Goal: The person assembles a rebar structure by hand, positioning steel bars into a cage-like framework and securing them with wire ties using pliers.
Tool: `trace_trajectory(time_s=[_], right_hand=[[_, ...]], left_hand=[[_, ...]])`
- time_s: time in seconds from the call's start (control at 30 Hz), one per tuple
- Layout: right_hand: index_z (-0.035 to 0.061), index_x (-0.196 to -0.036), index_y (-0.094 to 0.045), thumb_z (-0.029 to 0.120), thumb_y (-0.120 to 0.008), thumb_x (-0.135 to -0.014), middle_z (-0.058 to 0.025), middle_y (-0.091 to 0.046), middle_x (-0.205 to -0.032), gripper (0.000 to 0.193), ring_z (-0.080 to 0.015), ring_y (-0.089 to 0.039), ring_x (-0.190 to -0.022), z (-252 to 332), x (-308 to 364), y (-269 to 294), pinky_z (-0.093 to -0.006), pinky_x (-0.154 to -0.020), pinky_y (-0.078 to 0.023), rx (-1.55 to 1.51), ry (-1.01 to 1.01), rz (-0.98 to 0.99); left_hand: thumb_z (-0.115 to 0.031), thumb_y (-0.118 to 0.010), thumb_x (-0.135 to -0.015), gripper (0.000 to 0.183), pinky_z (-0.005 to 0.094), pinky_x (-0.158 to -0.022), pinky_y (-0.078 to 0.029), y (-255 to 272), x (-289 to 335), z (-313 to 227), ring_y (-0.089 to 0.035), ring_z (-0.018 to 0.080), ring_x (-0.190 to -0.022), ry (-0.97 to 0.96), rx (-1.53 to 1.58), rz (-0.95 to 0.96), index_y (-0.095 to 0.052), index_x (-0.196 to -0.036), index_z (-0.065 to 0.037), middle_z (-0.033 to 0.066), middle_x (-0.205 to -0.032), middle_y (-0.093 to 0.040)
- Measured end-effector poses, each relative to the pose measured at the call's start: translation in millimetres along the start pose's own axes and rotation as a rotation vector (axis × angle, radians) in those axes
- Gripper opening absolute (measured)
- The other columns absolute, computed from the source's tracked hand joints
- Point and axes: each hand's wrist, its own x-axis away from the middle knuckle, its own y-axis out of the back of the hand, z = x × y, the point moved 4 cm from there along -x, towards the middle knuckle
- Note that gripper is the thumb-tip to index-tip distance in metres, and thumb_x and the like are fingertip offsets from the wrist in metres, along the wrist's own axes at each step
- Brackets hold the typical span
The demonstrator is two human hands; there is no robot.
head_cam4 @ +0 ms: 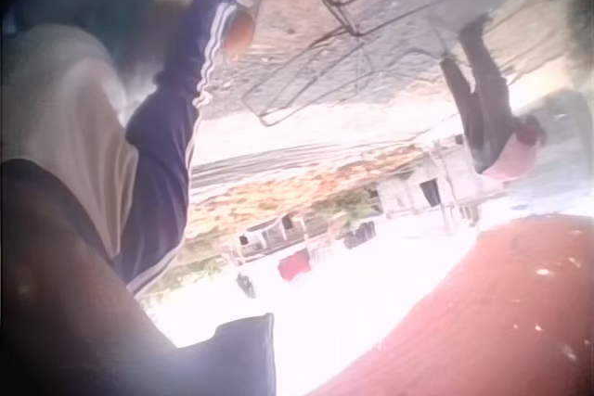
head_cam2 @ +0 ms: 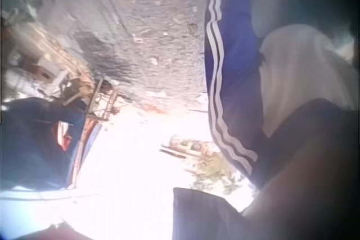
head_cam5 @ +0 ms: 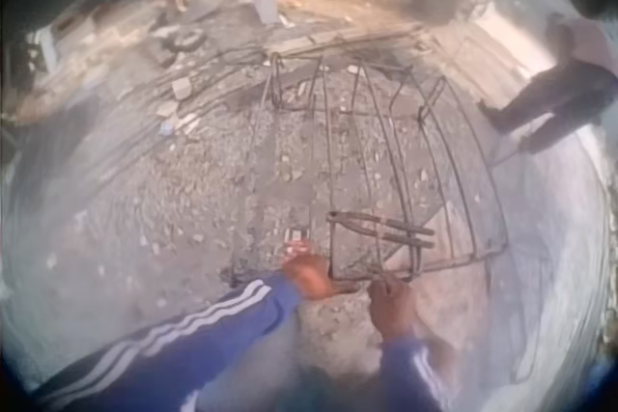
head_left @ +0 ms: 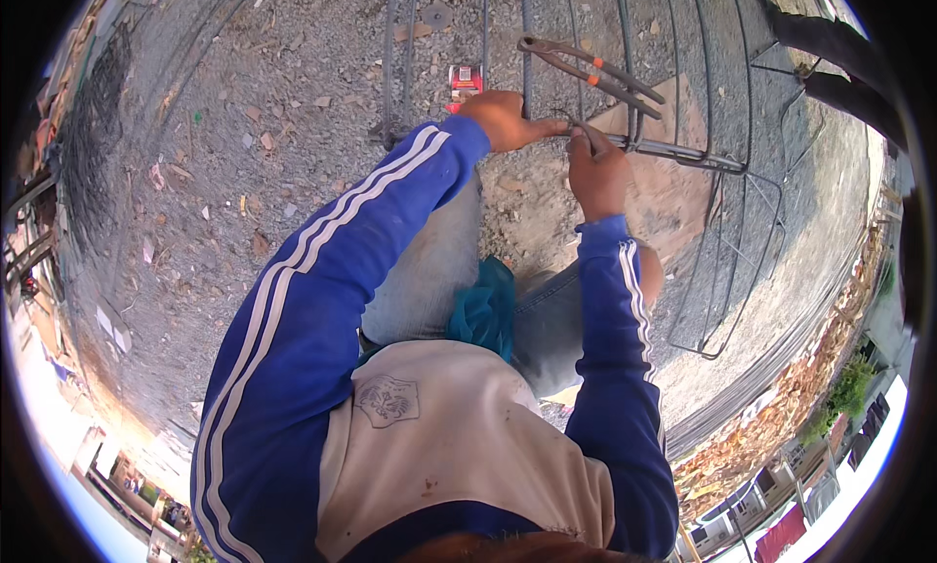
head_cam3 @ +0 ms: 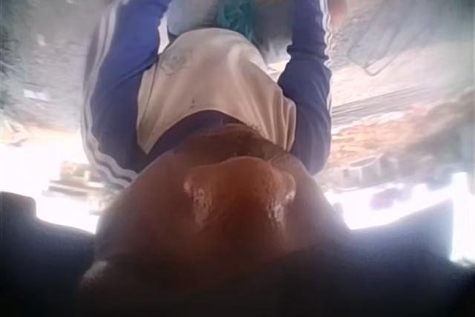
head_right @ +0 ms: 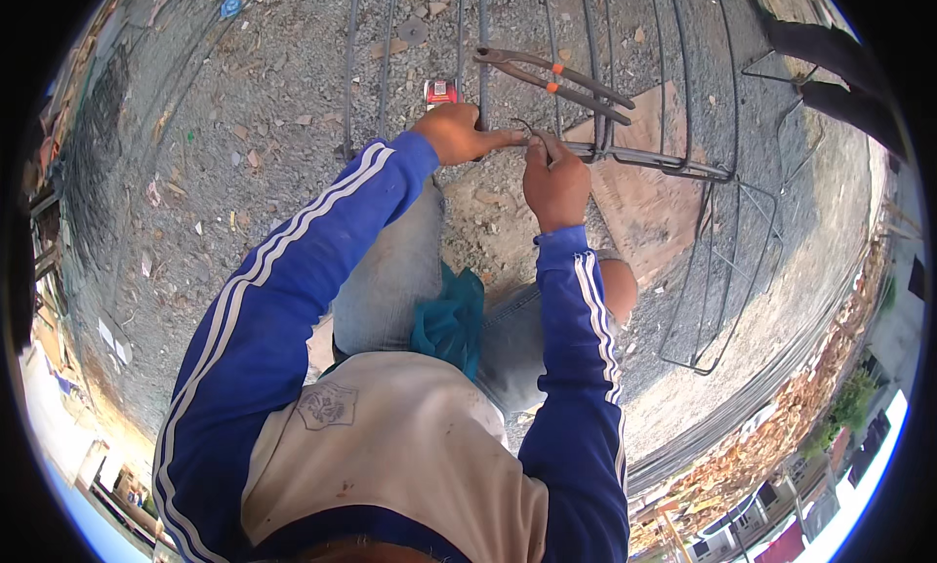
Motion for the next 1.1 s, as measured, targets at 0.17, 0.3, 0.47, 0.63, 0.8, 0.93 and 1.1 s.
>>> trace_trajectory(time_s=[0.17, 0.3, 0.47, 0.63, 0.8, 0.93, 1.1], right_hand=[[0.0011, -0.108, -0.067, 0.017, -0.054, -0.092, -0.0071, -0.065, -0.074, 0.026, -0.0124, -0.062, -0.070, -28.9, 26.1, 0.8, -0.0271, -0.067, -0.049, -0.552, -0.177, -0.127], [-0.0003, -0.108, -0.066, 0.015, -0.053, -0.093, -0.0057, -0.065, -0.074, 0.025, -0.0102, -0.060, -0.070, -28.9, 27.3, -12.6, -0.0261, -0.066, -0.048, -0.614, -0.125, -0.123], [-0.0008, -0.108, -0.065, 0.014, -0.054, -0.093, -0.0081, -0.065, -0.075, 0.024, -0.0113, -0.061, -0.071, -31.3, 14.1, -24.4, -0.0262, -0.066, -0.048, -0.590, -0.011, -0.110], [-0.0022, -0.106, -0.065, 0.014, -0.056, -0.092, -0.0102, -0.067, -0.081, 0.023, -0.0127, -0.063, -0.074, -27.9, 8.5, -21.4, -0.0267, -0.067, -0.049, -0.641, -0.055, -0.080], [-0.0012, -0.106, -0.066, 0.016, -0.056, -0.092, -0.0107, -0.067, -0.080, 0.024, -0.0132, -0.064, -0.073, -31.6, 7.5, -20.9, -0.0280, -0.067, -0.050, -0.632, -0.045, -0.086], [-0.0011, -0.108, -0.066, 0.018, -0.056, -0.092, -0.0092, -0.066, -0.078, 0.027, -0.0122, -0.062, -0.072, -31.0, 7.2, -19.9, -0.0272, -0.067, -0.049, -0.609, -0.080, -0.030], [-0.0007, -0.110, -0.066, 0.019, -0.057, -0.092, -0.0062, -0.065, -0.076, 0.028, -0.0105, -0.060, -0.071, -27.4, 7.1, -18.2, -0.0256, -0.067, -0.048, -0.591, -0.039, -0.010]], left_hand=[[-0.059, -0.067, -0.074, 0.065, 0.0420, -0.087, -0.046, -3.0, 17.2, -4.9, -0.061, 0.0347, -0.100, -0.086, -0.341, 0.271, -0.064, -0.096, 0.002, 0.0241, -0.104, -0.063], [-0.058, -0.068, -0.072, 0.065, 0.0415, -0.086, -0.046, -9.9, 13.6, 6.4, -0.061, 0.0351, -0.097, -0.089, -0.332, 0.205, -0.063, -0.097, 0.002, 0.0231, -0.102, -0.063], [-0.054, -0.072, -0.069, 0.062, 0.0409, -0.081, -0.047, -15.0, 4.6, 9.4, -0.060, 0.0350, -0.093, -0.134, -0.299, 0.165, -0.064, -0.093, 0.002, 0.0223, -0.094, -0.062], [-0.048, -0.075, -0.067, 0.056, 0.0397, -0.074, -0.047, -17.0, 0.0, 13.8, -0.062, 0.0324, -0.083, -0.169, -0.243, 0.141, -0.064, -0.086, 0.003, 0.0211, -0.085, -0.064], [-0.039, -0.076, -0.069, 0.046, 0.0364, -0.065, -0.048, -20.7, -5.1, 16.4, -0.064, 0.0256, -0.071, -0.150, -0.138, 0.162, -0.066, -0.082, 0.003, 0.0158, -0.076, -0.066], [-0.037, -0.076, -0.071, 0.042, 0.0341, -0.061, -0.048, -26.1, -13.4, 24.0, -0.064, 0.0209, -0.064, -0.130, -0.154, 0.159, -0.067, -0.082, 0.002, 0.0117, -0.070, -0.066], [-0.044, -0.074, -0.072, 0.046, 0.0317, -0.058, -0.048, -22.4, -9.0, 21.0, -0.064, 0.0182, -0.061, -0.052, -0.074, 0.278, -0.068, -0.077, 0.001, 0.0097, -0.066, -0.066]])
